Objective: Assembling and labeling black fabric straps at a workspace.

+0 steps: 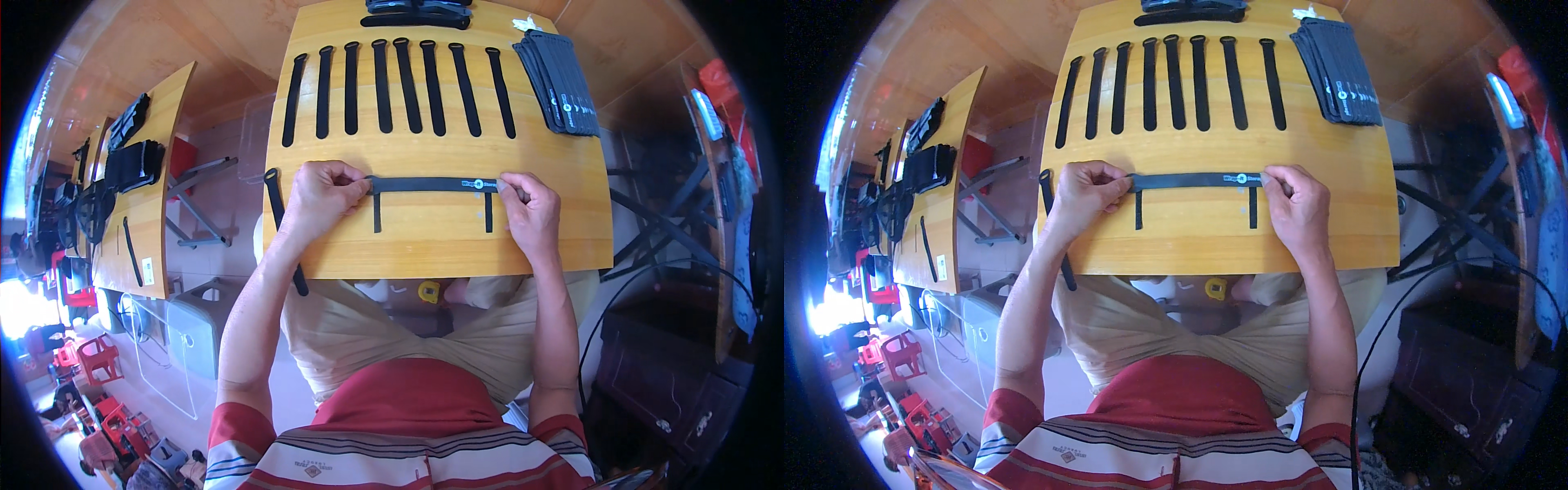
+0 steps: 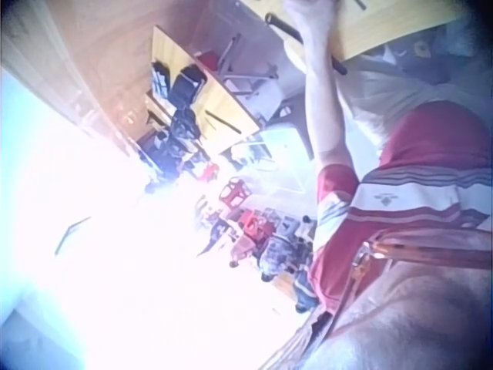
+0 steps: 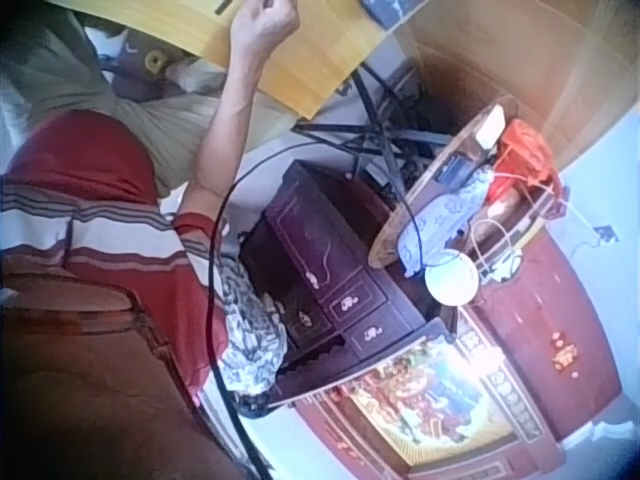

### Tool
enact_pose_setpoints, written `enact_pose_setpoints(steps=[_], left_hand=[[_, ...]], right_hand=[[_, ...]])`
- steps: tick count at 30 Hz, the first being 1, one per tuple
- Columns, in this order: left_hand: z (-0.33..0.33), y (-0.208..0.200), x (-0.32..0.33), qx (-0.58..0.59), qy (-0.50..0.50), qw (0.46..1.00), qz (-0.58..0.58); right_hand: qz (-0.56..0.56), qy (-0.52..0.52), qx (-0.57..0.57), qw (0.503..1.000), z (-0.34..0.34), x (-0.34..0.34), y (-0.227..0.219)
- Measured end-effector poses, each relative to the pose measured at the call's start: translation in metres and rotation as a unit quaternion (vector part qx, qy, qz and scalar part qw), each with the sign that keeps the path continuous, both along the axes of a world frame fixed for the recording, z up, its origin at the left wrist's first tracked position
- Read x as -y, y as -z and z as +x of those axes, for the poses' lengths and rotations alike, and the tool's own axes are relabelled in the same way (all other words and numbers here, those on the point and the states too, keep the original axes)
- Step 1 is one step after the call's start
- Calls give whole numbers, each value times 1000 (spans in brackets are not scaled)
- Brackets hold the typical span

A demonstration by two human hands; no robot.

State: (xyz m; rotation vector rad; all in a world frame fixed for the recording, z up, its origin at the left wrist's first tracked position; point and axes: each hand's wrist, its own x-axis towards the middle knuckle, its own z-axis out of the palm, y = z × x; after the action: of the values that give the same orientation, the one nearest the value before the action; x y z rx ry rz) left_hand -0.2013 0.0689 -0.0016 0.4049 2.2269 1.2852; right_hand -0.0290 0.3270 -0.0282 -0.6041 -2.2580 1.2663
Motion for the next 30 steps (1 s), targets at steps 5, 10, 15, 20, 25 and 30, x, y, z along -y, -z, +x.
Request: enact_pose_setpoints(steps=[5,10,15,20,25,30], left_hand=[[2,-2,-1,-9,-1,1000,-3],[2,-3,-3,-13,-3,1000,-15],[2,-2,-3,-6,-5,1000,-4],[0,0,-3,-1,-3,1000,8],[1,-2,-3,-9,1,1000,-16],[3,-3,-4,-10,-4,1000,-20]], right_hand=[[4,0,3,1000,1,-1,0],[23,-7,4,1000,1,-2,-1],[14,-7,-8,1000,1,-2,3],[40,-19,-31,999,1,-2,1],[53,-17,-25,998,0,-1,-1],[51,-18,-12,998,1,-1,-1]])
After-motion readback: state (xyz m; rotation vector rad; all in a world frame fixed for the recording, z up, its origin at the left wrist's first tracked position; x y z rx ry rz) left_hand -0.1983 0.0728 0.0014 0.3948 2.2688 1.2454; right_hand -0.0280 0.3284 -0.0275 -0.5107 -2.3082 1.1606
